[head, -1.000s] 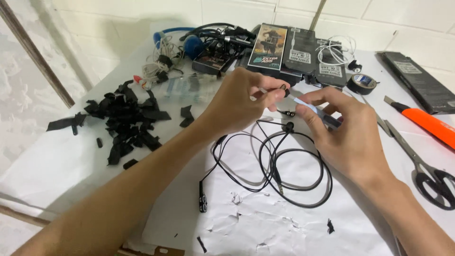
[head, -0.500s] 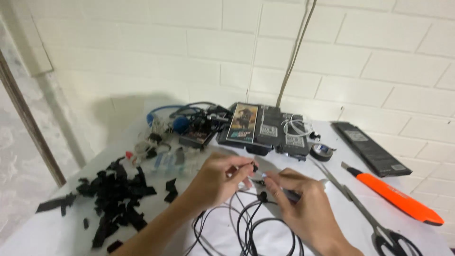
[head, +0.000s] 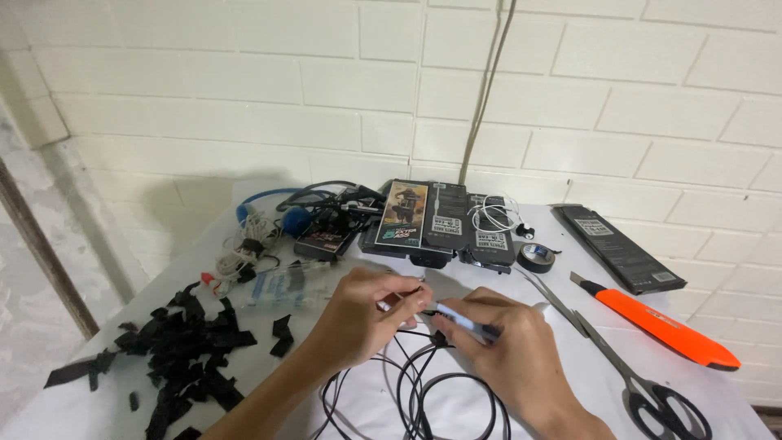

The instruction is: Applying black adhesive tape to an earphone cable to repair or reinforce it.

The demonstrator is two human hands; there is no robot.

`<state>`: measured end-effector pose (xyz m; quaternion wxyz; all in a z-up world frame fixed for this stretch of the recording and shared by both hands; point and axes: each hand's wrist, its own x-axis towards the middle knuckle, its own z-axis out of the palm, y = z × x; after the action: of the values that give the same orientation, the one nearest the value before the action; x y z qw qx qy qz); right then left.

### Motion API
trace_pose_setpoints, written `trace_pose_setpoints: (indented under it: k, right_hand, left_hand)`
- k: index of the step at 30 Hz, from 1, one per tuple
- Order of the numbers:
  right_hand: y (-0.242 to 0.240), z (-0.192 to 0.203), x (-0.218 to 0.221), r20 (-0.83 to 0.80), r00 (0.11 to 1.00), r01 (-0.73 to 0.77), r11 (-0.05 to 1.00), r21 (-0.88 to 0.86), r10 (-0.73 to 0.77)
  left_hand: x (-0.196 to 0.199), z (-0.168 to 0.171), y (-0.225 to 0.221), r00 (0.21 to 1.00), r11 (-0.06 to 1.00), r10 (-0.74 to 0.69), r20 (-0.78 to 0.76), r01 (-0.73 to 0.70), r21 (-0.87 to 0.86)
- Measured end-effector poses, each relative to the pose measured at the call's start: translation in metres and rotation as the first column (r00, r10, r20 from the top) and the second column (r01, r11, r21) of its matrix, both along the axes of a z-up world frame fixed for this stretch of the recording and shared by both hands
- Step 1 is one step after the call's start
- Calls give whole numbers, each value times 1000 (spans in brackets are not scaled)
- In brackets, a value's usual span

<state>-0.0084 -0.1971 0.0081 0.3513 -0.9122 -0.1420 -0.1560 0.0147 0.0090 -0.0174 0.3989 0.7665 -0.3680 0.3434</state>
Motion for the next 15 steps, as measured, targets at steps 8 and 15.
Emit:
trace_pose_setpoints:
  k: [8, 15]
  right_hand:
    - [0, -2, -4, 21, 992, -124, 978, 171, 122]
    - [1, 5, -4, 44, 995, -95, 956, 277, 86]
  left_hand:
    - [-11, 19, -3, 902, 996, -34, -430, -8, -94]
    - [-12, 24, -3, 775, 985, 46, -630, -140, -100]
